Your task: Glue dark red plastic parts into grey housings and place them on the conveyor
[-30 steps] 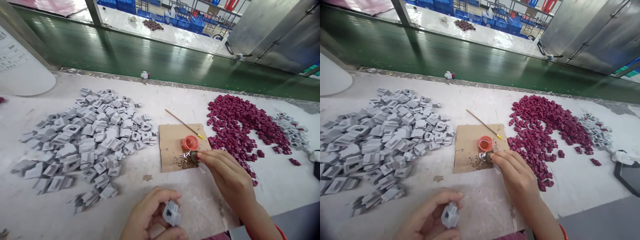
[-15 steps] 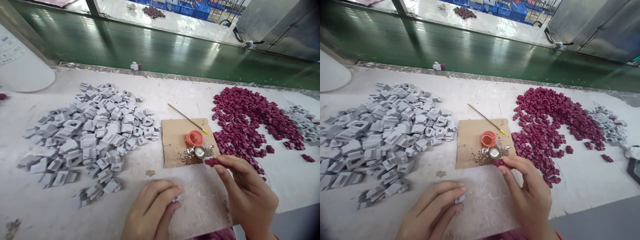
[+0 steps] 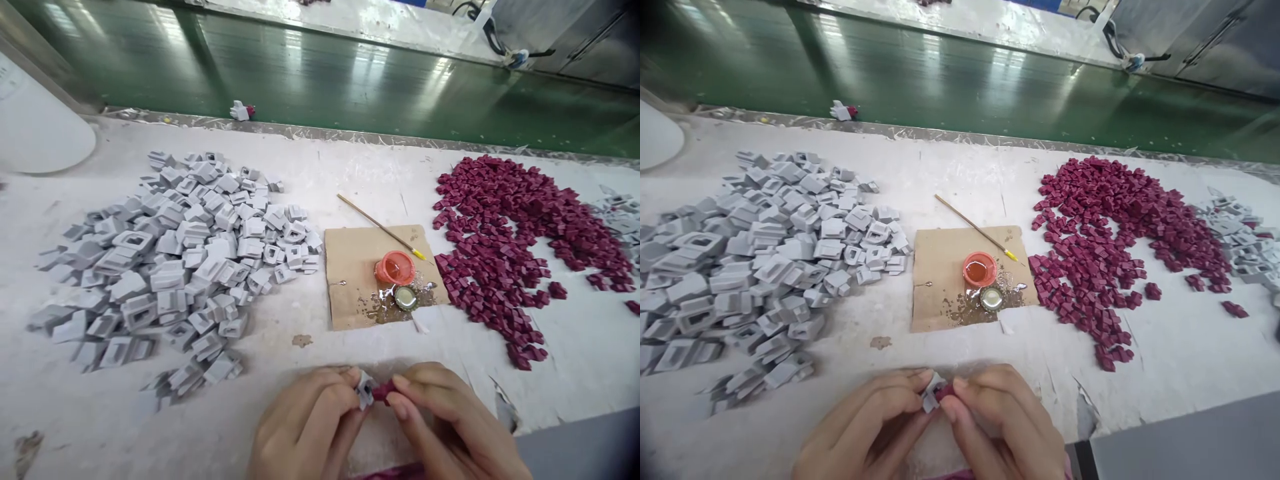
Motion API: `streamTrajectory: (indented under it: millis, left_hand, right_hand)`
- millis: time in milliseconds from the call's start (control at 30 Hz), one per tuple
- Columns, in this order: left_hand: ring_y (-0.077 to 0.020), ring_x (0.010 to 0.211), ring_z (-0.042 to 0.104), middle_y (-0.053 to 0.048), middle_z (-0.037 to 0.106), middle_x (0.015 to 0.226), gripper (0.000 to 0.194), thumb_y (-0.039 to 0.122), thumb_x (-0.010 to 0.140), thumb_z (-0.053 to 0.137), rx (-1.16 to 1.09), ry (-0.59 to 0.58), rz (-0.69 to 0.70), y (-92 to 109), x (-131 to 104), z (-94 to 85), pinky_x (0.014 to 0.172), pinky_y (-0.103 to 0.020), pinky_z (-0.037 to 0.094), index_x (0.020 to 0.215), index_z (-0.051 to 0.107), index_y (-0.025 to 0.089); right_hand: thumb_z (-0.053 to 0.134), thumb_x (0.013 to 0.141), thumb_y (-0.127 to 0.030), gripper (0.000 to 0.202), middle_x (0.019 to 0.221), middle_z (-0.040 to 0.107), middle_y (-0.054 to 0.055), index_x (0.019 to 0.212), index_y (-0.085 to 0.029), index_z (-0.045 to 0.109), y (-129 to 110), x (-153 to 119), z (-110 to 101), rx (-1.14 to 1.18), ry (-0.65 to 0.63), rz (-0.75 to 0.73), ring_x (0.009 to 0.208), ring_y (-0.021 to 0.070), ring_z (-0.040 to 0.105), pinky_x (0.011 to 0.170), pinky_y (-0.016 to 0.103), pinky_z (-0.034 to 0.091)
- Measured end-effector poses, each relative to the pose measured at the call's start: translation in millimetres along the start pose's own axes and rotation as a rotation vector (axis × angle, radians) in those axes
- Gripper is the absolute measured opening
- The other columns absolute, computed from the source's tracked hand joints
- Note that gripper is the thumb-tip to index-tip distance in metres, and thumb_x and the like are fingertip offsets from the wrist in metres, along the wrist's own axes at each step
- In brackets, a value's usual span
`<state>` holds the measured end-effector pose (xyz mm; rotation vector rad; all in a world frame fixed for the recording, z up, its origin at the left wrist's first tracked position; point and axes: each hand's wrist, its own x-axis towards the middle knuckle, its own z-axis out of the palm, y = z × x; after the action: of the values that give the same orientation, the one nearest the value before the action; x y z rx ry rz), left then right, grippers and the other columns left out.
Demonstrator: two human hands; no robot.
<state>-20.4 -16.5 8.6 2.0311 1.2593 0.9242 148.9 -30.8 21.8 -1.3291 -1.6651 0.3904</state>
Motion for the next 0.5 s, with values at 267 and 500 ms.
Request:
streamTrajectory:
  millis: [267, 500]
  left_hand:
    - [-0.0130, 0.088, 0.073, 0.001, 0.077, 0.093, 0.019, 0.006, 0.090, 0.059, -0.052, 0.015, -0.045, 2.5, 0.2, -0.7, 0.088, -0.018, 0.054, 0.091, 0.055, 0.025]
    - [-0.0129, 0.084, 0.073, 0.001, 0.076, 0.088, 0.021, 0.005, 0.092, 0.054, -0.033, 0.027, -0.024, 5.5, 0.7, 2.4, 0.086, -0.018, 0.054, 0.090, 0.051, 0.025]
  right_hand:
    - [0.067, 0.081, 0.002, 0.021, 0.077, 0.068, 0.003, 0.093, -0.015, 0.067, -2.0, 7.0, -1.4, 0.009, -0.072, -0.009, 0.068, 0.0132, 0.066, 0.055, 0.020, 0.058]
    - [0.065, 0.085, -0.003, 0.015, 0.076, 0.069, 0.004, 0.095, -0.014, 0.070, -7.7, -0.6, 6.2, -0.070, -0.133, -0.027, 0.070, 0.0144, 0.065, 0.055, 0.023, 0.058]
